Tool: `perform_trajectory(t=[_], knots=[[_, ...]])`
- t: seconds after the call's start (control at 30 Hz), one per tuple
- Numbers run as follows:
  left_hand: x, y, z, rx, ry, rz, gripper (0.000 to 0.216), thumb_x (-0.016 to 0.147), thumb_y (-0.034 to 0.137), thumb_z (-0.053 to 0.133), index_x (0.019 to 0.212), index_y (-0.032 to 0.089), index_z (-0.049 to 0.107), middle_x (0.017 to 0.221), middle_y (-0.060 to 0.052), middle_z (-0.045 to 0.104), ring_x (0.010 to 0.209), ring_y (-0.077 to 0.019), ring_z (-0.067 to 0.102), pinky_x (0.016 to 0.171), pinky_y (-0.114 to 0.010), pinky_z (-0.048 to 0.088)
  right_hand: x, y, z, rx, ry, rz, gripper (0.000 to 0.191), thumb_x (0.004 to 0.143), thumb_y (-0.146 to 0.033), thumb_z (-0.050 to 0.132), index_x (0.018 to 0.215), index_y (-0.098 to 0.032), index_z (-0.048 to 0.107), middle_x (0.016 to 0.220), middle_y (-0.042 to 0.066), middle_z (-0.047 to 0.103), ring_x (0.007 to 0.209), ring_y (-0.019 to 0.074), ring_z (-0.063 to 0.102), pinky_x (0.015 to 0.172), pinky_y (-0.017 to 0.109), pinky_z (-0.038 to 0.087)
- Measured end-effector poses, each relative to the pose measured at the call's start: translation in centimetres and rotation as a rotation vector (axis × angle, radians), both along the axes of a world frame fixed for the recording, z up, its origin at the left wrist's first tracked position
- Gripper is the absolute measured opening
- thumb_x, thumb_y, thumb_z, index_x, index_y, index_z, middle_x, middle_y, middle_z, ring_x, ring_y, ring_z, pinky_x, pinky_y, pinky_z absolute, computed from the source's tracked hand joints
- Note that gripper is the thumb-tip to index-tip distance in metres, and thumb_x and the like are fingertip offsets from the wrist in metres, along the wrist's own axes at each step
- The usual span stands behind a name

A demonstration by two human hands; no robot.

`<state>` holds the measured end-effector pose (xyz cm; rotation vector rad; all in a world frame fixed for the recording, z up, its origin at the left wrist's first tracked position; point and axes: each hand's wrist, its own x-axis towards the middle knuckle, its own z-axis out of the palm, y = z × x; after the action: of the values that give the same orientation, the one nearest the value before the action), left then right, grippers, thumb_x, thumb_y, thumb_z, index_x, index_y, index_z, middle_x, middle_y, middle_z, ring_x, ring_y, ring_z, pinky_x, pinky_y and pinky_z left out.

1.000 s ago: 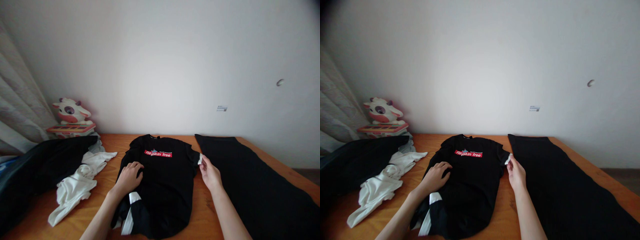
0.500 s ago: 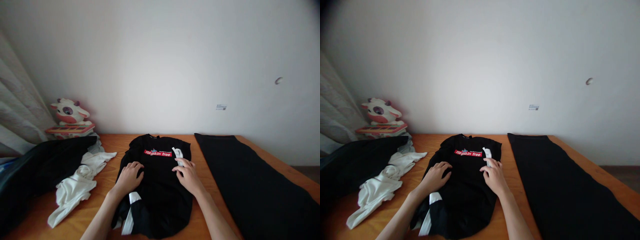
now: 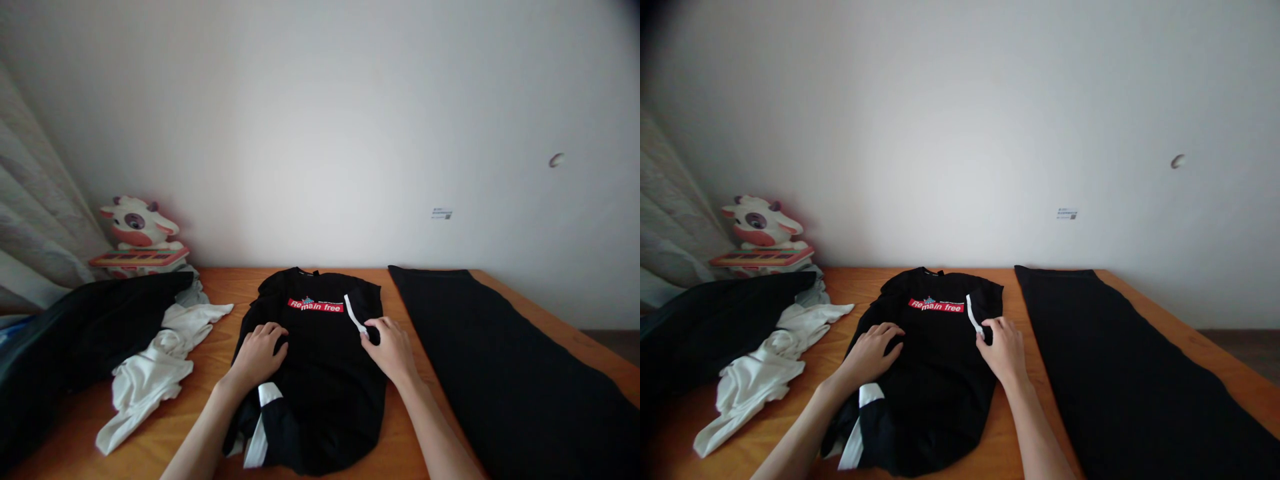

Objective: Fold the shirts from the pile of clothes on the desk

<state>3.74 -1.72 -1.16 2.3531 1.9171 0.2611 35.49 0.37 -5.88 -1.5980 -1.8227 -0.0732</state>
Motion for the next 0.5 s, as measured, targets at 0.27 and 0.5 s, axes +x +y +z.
perform_trajectory(t=[0.27,0.5], knots=[[-0.1,0.0,-0.1,0.001,-0.007,-0.01,0.029,0.095,0.03,0.052,0.12,0.025,0.067,0.131,-0.008,0.064,0.119,-0.0272,0.06,0.099,-0.041,0.046,-0.2,-0.1,0.6,0.025,0.141,0.007,0.029,0.09,-0.047,0.059,0.103,-0.022,0.068,0.097,0.007,0.072,0.092,0.024,0.066,0.083,0.036,0.047],[0.0,0.0,0.1,-0.01,-0.008,-0.006,0.029,0.095,0.029,0.053,0.119,0.027,0.067,0.13,-0.007,0.065,0.12,-0.0264,0.059,0.101,-0.041,0.045,-0.5,0.2,-0.3,-0.051,0.001,0.054,0.013,0.086,-0.032,0.062,0.093,-0.025,0.072,0.093,0.006,0.071,0.09,0.025,0.065,0.079,0.035,0.046]])
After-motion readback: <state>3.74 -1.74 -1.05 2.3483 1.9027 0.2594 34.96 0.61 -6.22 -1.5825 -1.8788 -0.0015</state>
